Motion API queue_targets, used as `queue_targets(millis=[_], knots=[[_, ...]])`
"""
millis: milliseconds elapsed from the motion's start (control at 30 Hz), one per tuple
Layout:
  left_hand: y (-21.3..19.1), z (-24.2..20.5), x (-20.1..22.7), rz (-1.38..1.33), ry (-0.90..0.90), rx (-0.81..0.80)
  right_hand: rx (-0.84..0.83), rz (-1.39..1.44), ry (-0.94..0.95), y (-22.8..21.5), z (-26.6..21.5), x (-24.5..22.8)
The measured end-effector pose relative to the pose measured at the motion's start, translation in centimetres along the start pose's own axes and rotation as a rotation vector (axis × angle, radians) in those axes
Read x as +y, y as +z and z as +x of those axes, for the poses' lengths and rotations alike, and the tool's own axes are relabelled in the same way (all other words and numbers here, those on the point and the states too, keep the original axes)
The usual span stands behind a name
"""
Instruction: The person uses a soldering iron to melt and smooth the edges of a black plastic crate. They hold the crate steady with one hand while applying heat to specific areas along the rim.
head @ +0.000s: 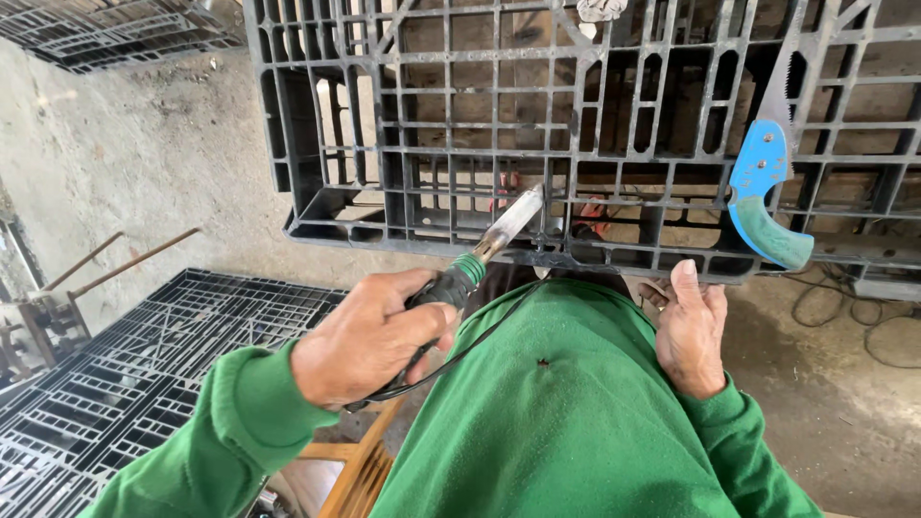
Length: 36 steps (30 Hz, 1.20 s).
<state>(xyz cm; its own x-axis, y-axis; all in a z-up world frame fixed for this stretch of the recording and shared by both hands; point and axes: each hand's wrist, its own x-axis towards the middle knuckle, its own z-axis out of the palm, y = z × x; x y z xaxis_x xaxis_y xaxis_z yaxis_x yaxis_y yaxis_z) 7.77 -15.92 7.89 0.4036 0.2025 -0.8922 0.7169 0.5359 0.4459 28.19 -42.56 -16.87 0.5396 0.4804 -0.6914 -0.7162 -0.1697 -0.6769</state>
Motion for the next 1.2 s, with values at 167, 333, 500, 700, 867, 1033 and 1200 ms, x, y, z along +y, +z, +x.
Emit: queue_targets(millis=[167, 333, 500, 700, 867, 1033, 1200], knots=[[0.2, 0.4, 0.7, -0.016, 0.020, 0.000, -0.034, 0.052, 0.034, 0.2, 0.0, -0.5], [0.9, 0.4, 1.5, -0.023, -0.153, 0.075, -0.099, 0.087, 0.003, 0.0, 0.0, -0.7], [1.7, 1.3, 1.8, 0.030, -0.243, 0.136, -0.043, 0.112, 0.026, -0.2, 0.3, -0.5], [1.9, 1.3, 3.0, 0.087, -0.259, 0.121, -0.046, 0.168, 0.049, -0.8, 0.4, -0.3], [2.5, 1.4, 3.6, 0.121, -0.289, 0.130, -0.040, 0.211, 0.058, -0.9, 0.5, -0.2], [2.9, 1.9, 3.9, 0.092, -0.271, 0.137, -0.032, 0.201, 0.052, -0.6, 0.5, -0.7], [2.6, 2.5, 3.9, 0.125, -0.211, 0.090, -0.061, 0.220, 0.049, -0.5, 0.5, -1.2]])
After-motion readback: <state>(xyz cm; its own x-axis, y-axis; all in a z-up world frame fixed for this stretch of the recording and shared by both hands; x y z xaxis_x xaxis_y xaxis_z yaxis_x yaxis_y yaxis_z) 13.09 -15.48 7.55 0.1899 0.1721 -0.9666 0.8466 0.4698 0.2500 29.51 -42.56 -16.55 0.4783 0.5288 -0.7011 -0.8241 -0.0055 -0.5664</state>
